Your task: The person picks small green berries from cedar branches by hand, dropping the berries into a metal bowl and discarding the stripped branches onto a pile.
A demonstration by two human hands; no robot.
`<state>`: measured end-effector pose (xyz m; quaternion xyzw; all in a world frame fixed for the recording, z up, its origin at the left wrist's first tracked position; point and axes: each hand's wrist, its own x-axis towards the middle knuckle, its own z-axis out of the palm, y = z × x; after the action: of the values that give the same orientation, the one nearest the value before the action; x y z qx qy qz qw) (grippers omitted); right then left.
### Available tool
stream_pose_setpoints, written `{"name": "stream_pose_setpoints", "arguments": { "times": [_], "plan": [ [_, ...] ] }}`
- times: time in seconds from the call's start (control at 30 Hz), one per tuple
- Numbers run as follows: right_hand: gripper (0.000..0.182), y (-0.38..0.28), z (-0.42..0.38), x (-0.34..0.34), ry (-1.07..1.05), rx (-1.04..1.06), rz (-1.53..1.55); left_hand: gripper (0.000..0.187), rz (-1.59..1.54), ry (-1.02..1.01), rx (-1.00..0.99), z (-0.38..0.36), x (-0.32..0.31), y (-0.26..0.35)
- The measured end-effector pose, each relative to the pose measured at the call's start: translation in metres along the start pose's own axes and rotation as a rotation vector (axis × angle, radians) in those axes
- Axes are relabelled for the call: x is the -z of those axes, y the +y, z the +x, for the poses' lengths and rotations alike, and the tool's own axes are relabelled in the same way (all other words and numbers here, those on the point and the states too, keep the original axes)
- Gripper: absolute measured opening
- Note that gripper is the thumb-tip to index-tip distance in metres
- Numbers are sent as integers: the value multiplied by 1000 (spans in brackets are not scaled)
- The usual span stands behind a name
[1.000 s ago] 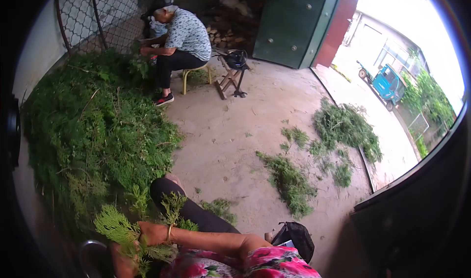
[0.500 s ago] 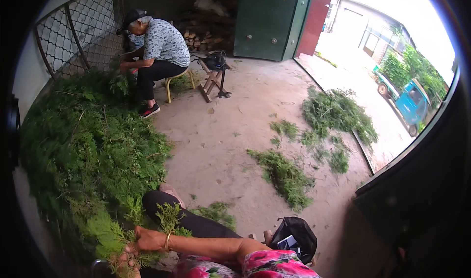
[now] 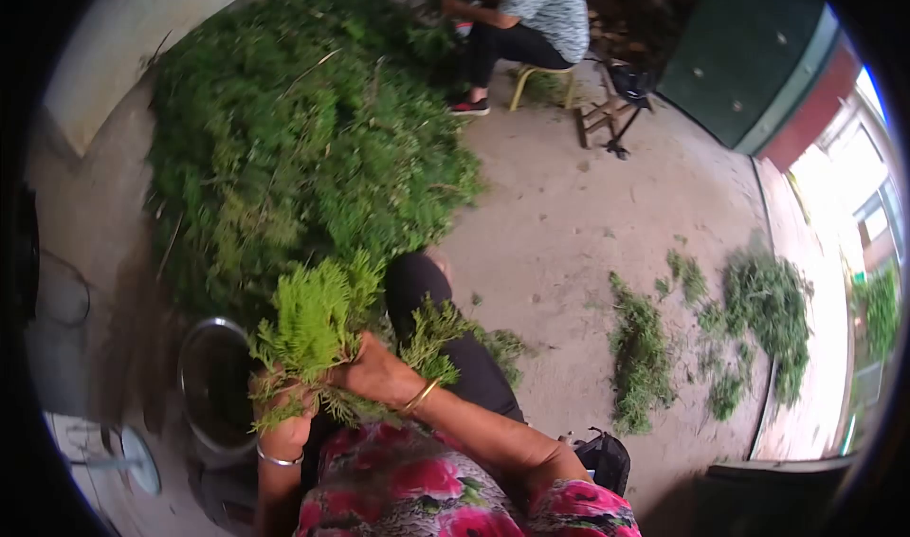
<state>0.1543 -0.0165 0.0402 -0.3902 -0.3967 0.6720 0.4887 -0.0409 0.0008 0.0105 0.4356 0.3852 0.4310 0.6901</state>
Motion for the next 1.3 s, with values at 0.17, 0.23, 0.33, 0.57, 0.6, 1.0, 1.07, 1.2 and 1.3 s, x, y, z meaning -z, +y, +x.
{"name": "stream_pose_setpoints", "arguments": {
  "times": [0.17,0.23,0.33,0.57,0.6,1.0,1.07,1.2,1.3],
  "plan": [
    [42,6,7,-5,-103,51,-121,31,-754,87,281,-17,15,-11],
    [36,10,11,-9,-162,59,-106,42,-792,28,163,-17,31,-23],
    [34,7,11,-15,5,-41,-14,19,-756,195,111,0,14,13],
    [17,12,17,-9,56,-84,89,16,-809,81,179,3,22,31],
    [21,23,20,-1,47,-154,41,18,-601,51,69,3,22,32],
    [43,16,26,48,-281,142,531,31,-183,439,-310,1,143,99],
    [43,9,29,49,-316,221,566,38,43,455,-310,14,184,113],
    [51,10,26,60,-285,311,652,56,1211,1139,-400,16,269,115],
    [53,12,28,61,-333,355,707,60,1501,1241,-463,6,278,114]
  ]
}}
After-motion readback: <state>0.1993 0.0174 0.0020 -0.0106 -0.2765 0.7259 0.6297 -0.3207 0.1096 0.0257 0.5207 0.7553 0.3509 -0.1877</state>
